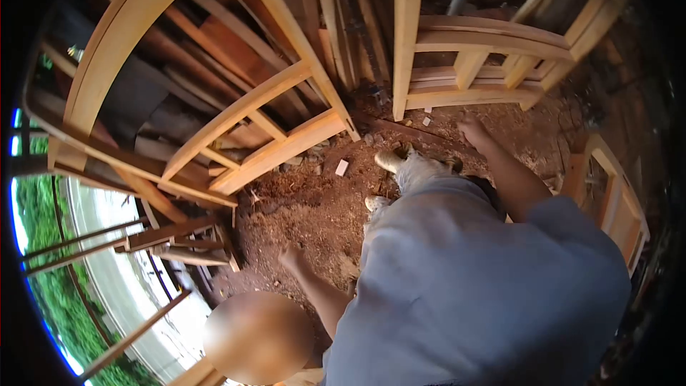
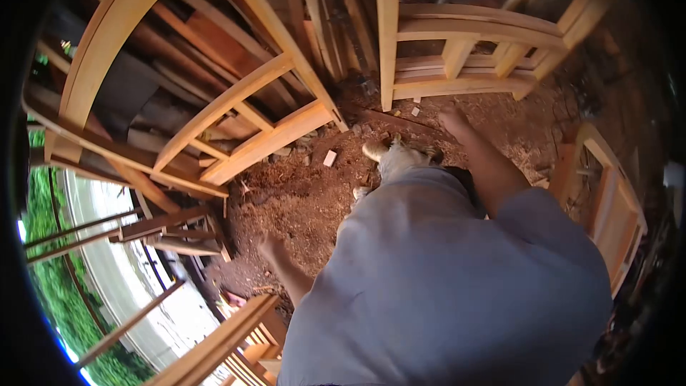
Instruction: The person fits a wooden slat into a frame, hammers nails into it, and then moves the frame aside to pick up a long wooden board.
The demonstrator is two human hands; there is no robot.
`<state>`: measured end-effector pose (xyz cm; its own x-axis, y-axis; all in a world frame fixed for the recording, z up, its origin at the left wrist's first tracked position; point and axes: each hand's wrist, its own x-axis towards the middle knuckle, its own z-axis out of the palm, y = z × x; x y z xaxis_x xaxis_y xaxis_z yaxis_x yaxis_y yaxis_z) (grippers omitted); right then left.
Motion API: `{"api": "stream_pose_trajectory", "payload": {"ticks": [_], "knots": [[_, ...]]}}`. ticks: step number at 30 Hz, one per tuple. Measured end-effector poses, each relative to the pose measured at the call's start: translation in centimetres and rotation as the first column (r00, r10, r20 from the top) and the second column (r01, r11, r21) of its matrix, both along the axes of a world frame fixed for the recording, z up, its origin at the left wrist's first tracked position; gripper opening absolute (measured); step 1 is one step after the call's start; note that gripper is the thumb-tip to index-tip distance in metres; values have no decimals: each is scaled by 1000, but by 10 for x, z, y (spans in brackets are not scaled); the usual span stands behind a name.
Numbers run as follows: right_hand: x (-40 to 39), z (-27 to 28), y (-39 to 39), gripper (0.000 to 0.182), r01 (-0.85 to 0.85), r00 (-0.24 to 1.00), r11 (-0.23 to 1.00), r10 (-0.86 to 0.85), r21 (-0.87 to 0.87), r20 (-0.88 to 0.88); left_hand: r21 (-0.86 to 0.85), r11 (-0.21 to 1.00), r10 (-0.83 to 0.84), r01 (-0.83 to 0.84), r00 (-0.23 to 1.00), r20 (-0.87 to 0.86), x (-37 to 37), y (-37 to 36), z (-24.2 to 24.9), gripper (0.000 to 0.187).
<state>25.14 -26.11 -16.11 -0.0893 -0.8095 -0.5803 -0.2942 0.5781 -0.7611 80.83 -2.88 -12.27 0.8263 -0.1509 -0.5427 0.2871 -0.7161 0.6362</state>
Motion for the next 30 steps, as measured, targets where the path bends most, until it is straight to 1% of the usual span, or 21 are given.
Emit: {"api": "stream_pose_trajectory", "payload": {"ticks": [1,4,6,8,10,13,14,15,17,18,20,21,22,23,24,25,26,27,28,29,30], "knots": [[-29,-10,21,32,71,997,996,-70,55,-16,-169,986,0,-6,999,-34,-25,-40,-14,14],[-69,-5,78,37,411,894,865,-321,288,-314,-129,865,-488,484,873,1,-52,-113,-61,16],[-98,-19,122,27,494,856,823,-403,280,-325,-279,777,-600,564,798,-58,-61,-154,-102,19],[-143,-87,170,21,517,855,782,-486,347,-180,-11,685,-714,729,674,191,-90,-202,-92,28],[-128,-89,184,23,701,711,644,-666,306,-224,-60,619,-704,783,587,400,-114,-243,-83,36],[-108,-72,182,29,768,624,515,-737,380,-262,137,530,-834,837,486,260,-134,-310,-69,51],[-114,-94,197,26,705,689,602,-705,374,-166,120,466,-868,877,427,252,-141,-333,-69,48],[-132,-162,231,32,619,777,752,-544,227,-316,117,406,-885,906,358,299,-144,-357,-76,44],[-115,-148,234,33,690,722,682,-626,241,-295,174,186,-883,967,87,461,-144,-405,-97,37],[-106,-131,231,33,741,671,619,-685,259,-283,34,243,-920,969,219,326,-156,-426,-75,38],[-90,-101,224,35,825,554,479,-789,301,-263,146,157,-905,977,84,416,-170,-480,-40,38],[-83,-93,225,35,855,489,398,-832,331,-263,271,34,-892,962,-93,442,-170,-517,-32,41],[-78,-90,229,35,861,476,378,-836,340,-275,536,139,-772,832,-248,585,-172,-555,-36,45],[-71,-91,234,33,908,381,297,-879,296,-285,83,311,-749,947,190,635,-184,-579,3,46],[-61,-90,240,38,945,278,206,-915,252,-294,219,284,-760,933,80,645,-179,-620,11,42],[-52,-85,245,47,974,165,107,-939,201,-300,47,212,-690,976,116,715,-186,-647,39,38],[-40,-72,247,47,977,132,69,-939,202,-318,137,16,-557,990,-105,824,-165,-713,1,35],[-29,-59,245,47,981,57,-6,-945,193,-321,85,46,-677,995,-31,735,-180,-734,51,31],[-15,-50,243,46,980,-14,-78,-946,184,-324,-224,64,-767,973,191,613,-179,-772,52,35],[0,-46,241,40,975,-85,-146,-941,167,-328,-493,322,-756,808,533,380,-210,-775,87,46],[14,-56,250,40,972,-101,-168,-931,165,-349,-501,372,-745,782,573,342,-216,-800,87,56]]}}
